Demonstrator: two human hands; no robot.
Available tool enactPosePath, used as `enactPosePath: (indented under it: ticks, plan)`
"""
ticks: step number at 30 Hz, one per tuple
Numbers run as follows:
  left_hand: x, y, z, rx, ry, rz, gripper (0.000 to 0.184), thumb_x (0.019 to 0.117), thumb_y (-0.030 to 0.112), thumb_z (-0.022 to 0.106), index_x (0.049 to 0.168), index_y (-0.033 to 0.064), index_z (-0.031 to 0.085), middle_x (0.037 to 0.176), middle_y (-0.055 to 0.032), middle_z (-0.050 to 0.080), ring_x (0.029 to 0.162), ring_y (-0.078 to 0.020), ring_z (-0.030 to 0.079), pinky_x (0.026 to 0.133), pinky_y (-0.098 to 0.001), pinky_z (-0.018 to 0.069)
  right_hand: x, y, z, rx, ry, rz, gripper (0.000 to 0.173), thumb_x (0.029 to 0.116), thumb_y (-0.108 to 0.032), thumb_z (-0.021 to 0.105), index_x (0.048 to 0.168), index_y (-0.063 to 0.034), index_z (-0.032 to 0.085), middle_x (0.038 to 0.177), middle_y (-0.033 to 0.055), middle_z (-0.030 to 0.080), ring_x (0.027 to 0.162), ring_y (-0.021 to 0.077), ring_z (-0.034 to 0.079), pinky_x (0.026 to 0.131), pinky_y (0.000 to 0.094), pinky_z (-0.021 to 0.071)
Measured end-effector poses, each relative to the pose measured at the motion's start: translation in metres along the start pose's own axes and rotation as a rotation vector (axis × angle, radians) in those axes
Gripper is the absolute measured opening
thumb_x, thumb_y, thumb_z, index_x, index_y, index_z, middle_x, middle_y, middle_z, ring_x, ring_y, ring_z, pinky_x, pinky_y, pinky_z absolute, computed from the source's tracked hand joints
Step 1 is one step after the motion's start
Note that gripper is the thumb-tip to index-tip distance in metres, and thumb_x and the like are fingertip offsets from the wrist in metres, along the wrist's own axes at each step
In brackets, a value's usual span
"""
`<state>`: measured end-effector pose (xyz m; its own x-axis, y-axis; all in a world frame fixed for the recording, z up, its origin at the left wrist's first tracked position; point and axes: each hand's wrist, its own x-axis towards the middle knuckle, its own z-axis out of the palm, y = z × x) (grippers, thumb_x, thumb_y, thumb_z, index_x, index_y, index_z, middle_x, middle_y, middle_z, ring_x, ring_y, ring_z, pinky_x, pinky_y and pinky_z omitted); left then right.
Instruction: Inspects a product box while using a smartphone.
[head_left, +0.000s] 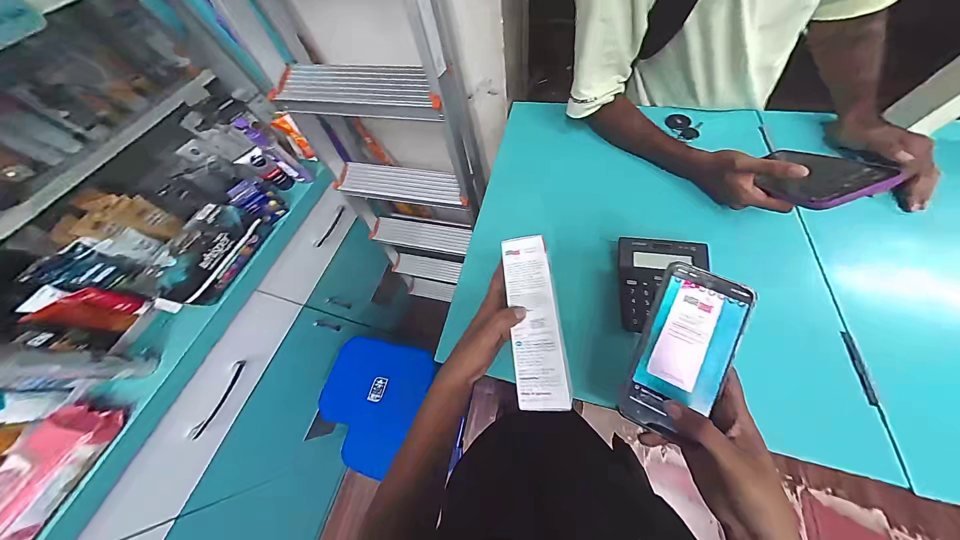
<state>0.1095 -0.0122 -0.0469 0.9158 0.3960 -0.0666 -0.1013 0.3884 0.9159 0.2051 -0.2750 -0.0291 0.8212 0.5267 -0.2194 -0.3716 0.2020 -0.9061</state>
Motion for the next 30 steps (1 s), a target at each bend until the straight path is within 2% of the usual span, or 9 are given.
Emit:
enactPosePath:
  ticks: [2,4,8,17,24,30]
  plan:
    - [-0.002,0.003,0.001,0.058,-0.057,0.031,0.097,0.0921,0.034,0.064,0.159,0.0073,-0.001,0.134,-0.002,0.06,0.11,-0.0091,0.067,0.095,-0.0298,0.0582,0.0,0.001,-0.003,-0.017,-0.003,0.011,0.085,0.0785,-0.009,0.076,0.146,-0.0152,0.025,0.12,0.0047,0.069,0.088,0.0225,0.076,0.055,0.04,0.0656]
    - [-0.002,0.006,0.0,0.118,-0.107,0.069,0.093,0.0951,0.025,0.06,0.161,0.0099,-0.004,0.138,-0.0066,0.057,0.113,-0.0118,0.067,0.096,-0.032,0.0578,0.0,0.002,-0.005,-0.029,0.004,0.02,0.086,0.0787,-0.01,0.077,0.146,-0.0149,0.024,0.12,0.0052,0.069,0.089,0.0226,0.076,0.054,0.0405,0.0653]
    - [-0.004,0.013,0.002,0.172,-0.173,0.09,0.094,0.0964,0.017,0.059,0.163,0.0155,-0.007,0.143,-0.0106,0.054,0.112,-0.0144,0.068,0.095,-0.0339,0.0591,0.001,0.003,-0.006,-0.037,0.008,0.028,0.078,0.0816,-0.004,0.068,0.145,-0.0141,0.024,0.118,0.0047,0.07,0.087,0.0226,0.077,0.053,0.0406,0.0653]
    - [0.0,0.015,0.004,0.19,-0.176,0.051,0.094,0.096,0.018,0.062,0.164,0.0192,-0.003,0.142,-0.0124,0.055,0.11,-0.0158,0.069,0.093,-0.0342,0.0598,0.0,0.001,-0.009,-0.057,0.006,0.019,0.075,0.0827,-0.003,0.065,0.146,-0.0133,0.024,0.12,0.0048,0.069,0.089,0.0234,0.077,0.056,0.0421,0.066]
    - [0.007,0.021,0.008,0.196,-0.21,0.054,0.096,0.095,0.014,0.062,0.164,0.0201,-0.005,0.14,-0.0114,0.056,0.109,-0.015,0.069,0.093,-0.0335,0.0601,0.003,-0.003,-0.008,-0.056,0.04,0.043,0.076,0.0819,-0.004,0.061,0.147,-0.0135,0.023,0.121,0.0054,0.068,0.09,0.0247,0.077,0.057,0.0444,0.0662]
    - [0.012,0.022,0.009,0.202,-0.233,0.055,0.096,0.0951,0.015,0.062,0.164,0.0202,-0.005,0.138,-0.0114,0.056,0.107,-0.0148,0.07,0.091,-0.0332,0.0606,0.004,-0.002,-0.009,-0.017,0.014,0.047,0.074,0.0855,-0.013,0.066,0.146,-0.0155,0.024,0.123,0.007,0.068,0.092,0.027,0.076,0.059,0.0455,0.0665]
